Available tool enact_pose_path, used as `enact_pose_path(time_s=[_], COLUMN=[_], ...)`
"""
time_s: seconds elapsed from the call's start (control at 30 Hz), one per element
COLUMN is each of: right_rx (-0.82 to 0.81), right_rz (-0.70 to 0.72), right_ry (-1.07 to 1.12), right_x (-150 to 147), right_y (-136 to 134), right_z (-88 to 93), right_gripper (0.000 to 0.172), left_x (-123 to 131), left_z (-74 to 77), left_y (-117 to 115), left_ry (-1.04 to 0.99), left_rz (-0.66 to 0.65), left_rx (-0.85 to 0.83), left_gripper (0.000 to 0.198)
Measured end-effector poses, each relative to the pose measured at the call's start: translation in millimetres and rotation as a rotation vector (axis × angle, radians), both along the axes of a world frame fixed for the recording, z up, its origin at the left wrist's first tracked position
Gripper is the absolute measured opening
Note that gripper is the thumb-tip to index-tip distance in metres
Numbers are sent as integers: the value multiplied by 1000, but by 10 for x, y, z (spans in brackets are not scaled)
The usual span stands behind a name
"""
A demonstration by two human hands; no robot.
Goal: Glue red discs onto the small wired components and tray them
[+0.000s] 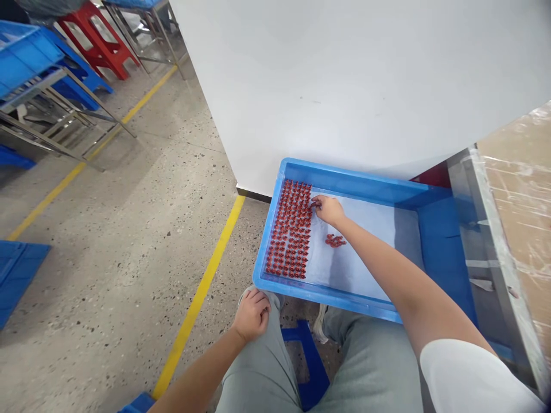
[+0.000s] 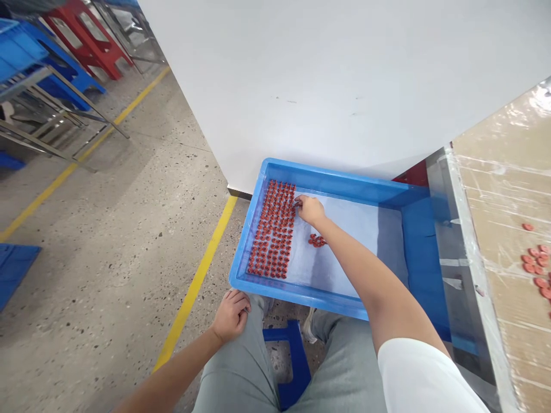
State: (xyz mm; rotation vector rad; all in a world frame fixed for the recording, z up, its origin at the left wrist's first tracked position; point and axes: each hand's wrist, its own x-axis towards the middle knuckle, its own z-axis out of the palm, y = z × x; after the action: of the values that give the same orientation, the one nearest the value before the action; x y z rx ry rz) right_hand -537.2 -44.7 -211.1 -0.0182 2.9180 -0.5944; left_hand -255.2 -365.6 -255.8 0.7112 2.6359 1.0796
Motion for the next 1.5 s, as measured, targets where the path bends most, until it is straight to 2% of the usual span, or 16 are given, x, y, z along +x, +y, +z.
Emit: enact_pose_path(time_s=[0.2, 0.33, 1.17, 1.3, 1.5], right_rx=[-38, -37, 71, 108, 166], right_rz=[-59, -80, -81, -90, -11], right_ry=[15, 7, -53, -62, -240], right_x=[-17, -38, -72, 17, 440], right_y=[-16, -36, -111, 36, 436], right_z=[39, 8, 106, 231, 336], right_gripper=[28, 24, 27, 35, 35], left_x=[-6, -5, 4, 7, 3], left_z=[10, 15, -9, -3, -2], left_y=[-4, -4, -9, -21, -28], left_ry=[-1, 3, 5, 9, 17], left_rz=[-2, -3, -3, 0, -6], left_rx=[-2, -4, -7, -11, 0], left_gripper=[16, 16, 17, 17, 17])
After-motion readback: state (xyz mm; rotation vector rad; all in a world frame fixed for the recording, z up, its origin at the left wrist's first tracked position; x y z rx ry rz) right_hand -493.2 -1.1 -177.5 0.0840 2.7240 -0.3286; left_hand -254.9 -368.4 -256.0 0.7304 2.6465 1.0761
